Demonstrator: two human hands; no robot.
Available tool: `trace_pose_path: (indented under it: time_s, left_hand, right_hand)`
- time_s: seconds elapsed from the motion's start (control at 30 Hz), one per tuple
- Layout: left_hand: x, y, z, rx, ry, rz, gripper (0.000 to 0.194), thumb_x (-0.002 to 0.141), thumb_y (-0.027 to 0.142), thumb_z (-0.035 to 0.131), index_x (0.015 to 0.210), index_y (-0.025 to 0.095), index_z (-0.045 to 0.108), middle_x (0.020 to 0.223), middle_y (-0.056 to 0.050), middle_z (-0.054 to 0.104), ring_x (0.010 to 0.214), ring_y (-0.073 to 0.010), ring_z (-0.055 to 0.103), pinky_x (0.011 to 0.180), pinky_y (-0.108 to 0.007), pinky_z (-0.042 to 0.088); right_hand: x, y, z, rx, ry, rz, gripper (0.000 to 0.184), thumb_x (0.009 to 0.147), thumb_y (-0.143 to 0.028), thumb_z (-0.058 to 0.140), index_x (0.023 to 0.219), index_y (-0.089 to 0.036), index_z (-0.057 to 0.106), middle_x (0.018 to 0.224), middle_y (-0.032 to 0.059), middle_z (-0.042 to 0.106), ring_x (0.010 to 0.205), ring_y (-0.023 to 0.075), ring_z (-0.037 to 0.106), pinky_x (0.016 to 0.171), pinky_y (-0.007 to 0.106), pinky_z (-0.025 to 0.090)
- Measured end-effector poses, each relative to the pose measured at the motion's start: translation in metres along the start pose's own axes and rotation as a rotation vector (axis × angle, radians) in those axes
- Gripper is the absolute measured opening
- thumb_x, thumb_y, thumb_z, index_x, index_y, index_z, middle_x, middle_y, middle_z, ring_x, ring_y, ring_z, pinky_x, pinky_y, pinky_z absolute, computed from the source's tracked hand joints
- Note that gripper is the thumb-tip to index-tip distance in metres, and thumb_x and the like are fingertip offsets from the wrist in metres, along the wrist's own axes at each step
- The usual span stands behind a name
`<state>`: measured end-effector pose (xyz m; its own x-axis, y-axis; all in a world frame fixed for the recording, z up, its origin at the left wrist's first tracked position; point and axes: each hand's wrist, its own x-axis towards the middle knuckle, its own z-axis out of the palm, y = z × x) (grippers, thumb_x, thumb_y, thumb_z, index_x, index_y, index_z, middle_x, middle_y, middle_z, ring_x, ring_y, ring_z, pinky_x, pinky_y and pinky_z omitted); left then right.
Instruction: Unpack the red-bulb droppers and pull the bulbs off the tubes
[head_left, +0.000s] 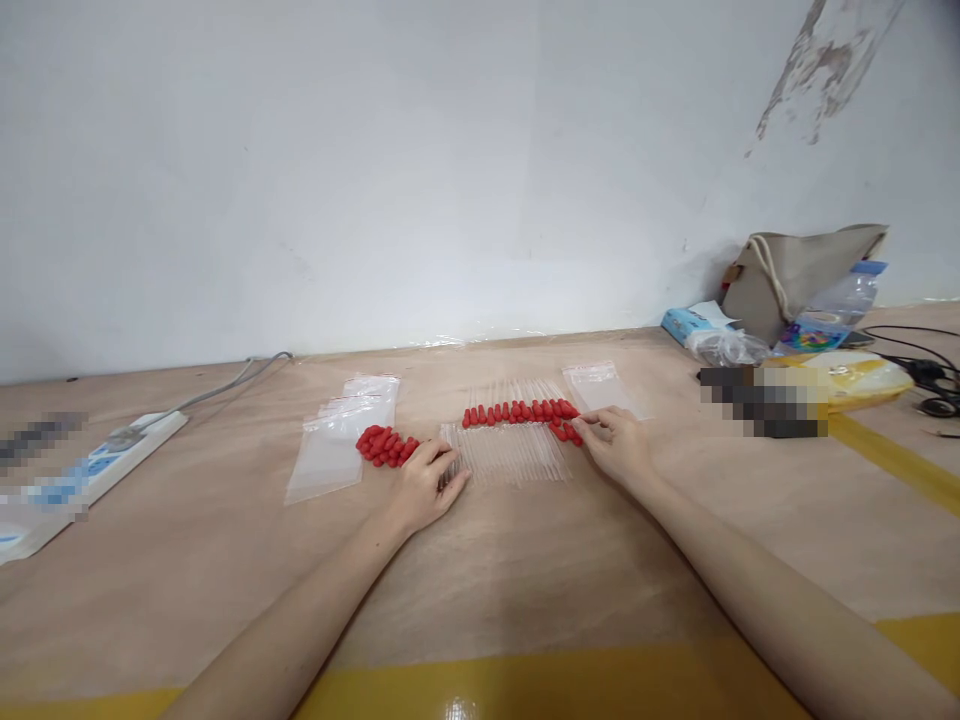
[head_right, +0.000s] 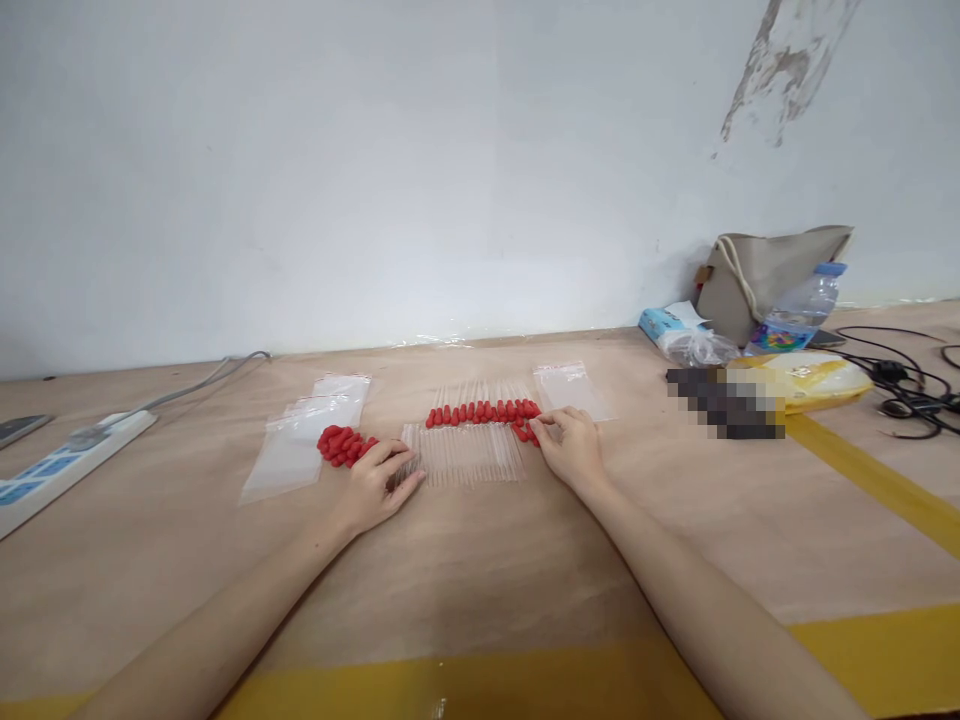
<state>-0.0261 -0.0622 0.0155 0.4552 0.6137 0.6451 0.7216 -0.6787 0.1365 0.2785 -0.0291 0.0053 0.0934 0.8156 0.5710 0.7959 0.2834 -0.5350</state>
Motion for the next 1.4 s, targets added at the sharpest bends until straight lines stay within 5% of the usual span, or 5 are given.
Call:
trace_pose_path:
  time_s: [0.33, 0.77, 0.97, 1.1, 1.4]
  left_hand:
    - [0.005, 0.004, -0.014, 0.081, -0.107, 0.017, 0.023, 0.080, 0.031, 0.054, 0.097, 0.020, 0.062, 0.097, -0.007, 0.062, 0.093, -0.0214, 0.054, 0.084, -0.041, 0.040]
    - [-0.001, 0.002, -0.016, 0.059, -0.028, 0.054, 0.020, 0.079, 0.028, 0.054, 0.096, 0.021, 0.063, 0.098, -0.007, 0.060, 0.097, -0.0214, 0.052, 0.088, -0.042, 0.040]
    - [-0.002, 0.002, -0.016, 0.060, -0.002, 0.076, 0.021, 0.079, 0.026, 0.055, 0.099, 0.021, 0.061, 0.097, -0.006, 0.060, 0.099, -0.0210, 0.051, 0.091, -0.042, 0.039]
    - [-0.002, 0.006, -0.014, 0.089, 0.053, 0.085, 0.032, 0.079, 0.024, 0.055, 0.110, 0.020, 0.055, 0.107, -0.009, 0.057, 0.105, -0.0230, 0.049, 0.093, -0.044, 0.037]
    - [0.003, 0.024, -0.007, 0.176, 0.030, 0.193, 0.033, 0.081, 0.027, 0.054, 0.113, 0.021, 0.054, 0.112, -0.008, 0.058, 0.110, -0.0232, 0.048, 0.100, -0.046, 0.027]
  right_hand:
    - [0.021, -0.009, 0.008, -0.225, -0.107, 0.048, 0.030, 0.076, -0.043, 0.051, 0.094, -0.023, 0.066, 0.098, 0.0077, 0.060, 0.090, 0.0254, 0.052, 0.068, 0.035, 0.035]
    - [0.022, -0.016, 0.022, -0.229, 0.022, 0.002, 0.024, 0.080, -0.027, 0.046, 0.077, -0.021, 0.068, 0.078, 0.0089, 0.064, 0.084, 0.0241, 0.050, 0.070, 0.037, 0.030]
    - [0.024, -0.024, 0.014, 0.083, 0.174, 0.111, 0.030, 0.082, -0.036, 0.042, 0.085, -0.017, 0.065, 0.085, 0.0097, 0.064, 0.086, 0.0234, 0.053, 0.071, 0.036, 0.038]
    - [0.012, -0.036, 0.009, 0.532, 0.019, 0.180, 0.035, 0.080, -0.045, 0.045, 0.092, -0.016, 0.060, 0.078, 0.0079, 0.065, 0.072, 0.0190, 0.060, 0.062, 0.031, 0.046]
    - [-0.040, -0.066, 0.011, 0.641, -0.280, -0.290, 0.017, 0.082, -0.027, 0.049, 0.093, -0.021, 0.061, 0.088, 0.0049, 0.064, 0.080, 0.0152, 0.059, 0.071, 0.030, 0.049]
